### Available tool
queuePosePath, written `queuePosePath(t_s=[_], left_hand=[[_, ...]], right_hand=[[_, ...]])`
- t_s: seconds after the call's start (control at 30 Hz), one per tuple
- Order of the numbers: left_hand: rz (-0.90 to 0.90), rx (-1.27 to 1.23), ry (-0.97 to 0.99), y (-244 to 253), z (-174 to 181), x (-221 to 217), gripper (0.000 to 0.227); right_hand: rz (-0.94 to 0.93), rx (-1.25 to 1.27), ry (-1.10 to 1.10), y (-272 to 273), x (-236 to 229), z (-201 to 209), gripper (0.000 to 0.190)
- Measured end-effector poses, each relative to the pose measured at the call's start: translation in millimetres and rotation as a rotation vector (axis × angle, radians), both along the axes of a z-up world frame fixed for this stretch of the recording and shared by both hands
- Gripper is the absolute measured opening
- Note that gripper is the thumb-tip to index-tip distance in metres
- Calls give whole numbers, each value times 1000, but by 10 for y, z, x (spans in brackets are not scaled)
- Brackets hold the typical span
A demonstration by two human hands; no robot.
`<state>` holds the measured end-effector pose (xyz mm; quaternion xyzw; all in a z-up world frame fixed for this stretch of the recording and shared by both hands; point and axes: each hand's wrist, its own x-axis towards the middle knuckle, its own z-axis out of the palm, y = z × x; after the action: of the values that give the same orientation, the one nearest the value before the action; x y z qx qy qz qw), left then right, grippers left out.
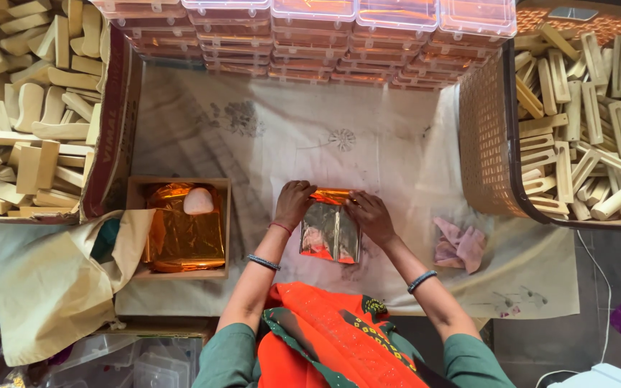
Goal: The person wipes wooden blocks with a pink cloth and wraps them in orange foil. They place the wrapped blocks into clear plastic containers and stack them. The person also handles a pink stone and a cloth while working on a floor covering.
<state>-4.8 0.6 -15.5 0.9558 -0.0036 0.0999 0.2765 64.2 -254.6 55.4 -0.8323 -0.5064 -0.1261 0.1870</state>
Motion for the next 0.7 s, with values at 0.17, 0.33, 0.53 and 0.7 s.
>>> queuePosePath(t_s=[0.17, 0.33, 0.53, 0.7], left_hand=[[2, -58, -32, -1, 89, -28, 35], [-13, -79, -1, -46, 105, -41, 33], [0, -39, -21, -20, 93, -39, 33], [17, 19, -7, -38, 105, -75, 36]], right_hand=[[-146, -4, 116, -477, 31, -265, 19], [-371, 142, 278, -421, 228, -332, 15], [-125, 35, 267, -6, 539, -175, 24], [-62, -280, 374, 34, 594, -201, 37]])
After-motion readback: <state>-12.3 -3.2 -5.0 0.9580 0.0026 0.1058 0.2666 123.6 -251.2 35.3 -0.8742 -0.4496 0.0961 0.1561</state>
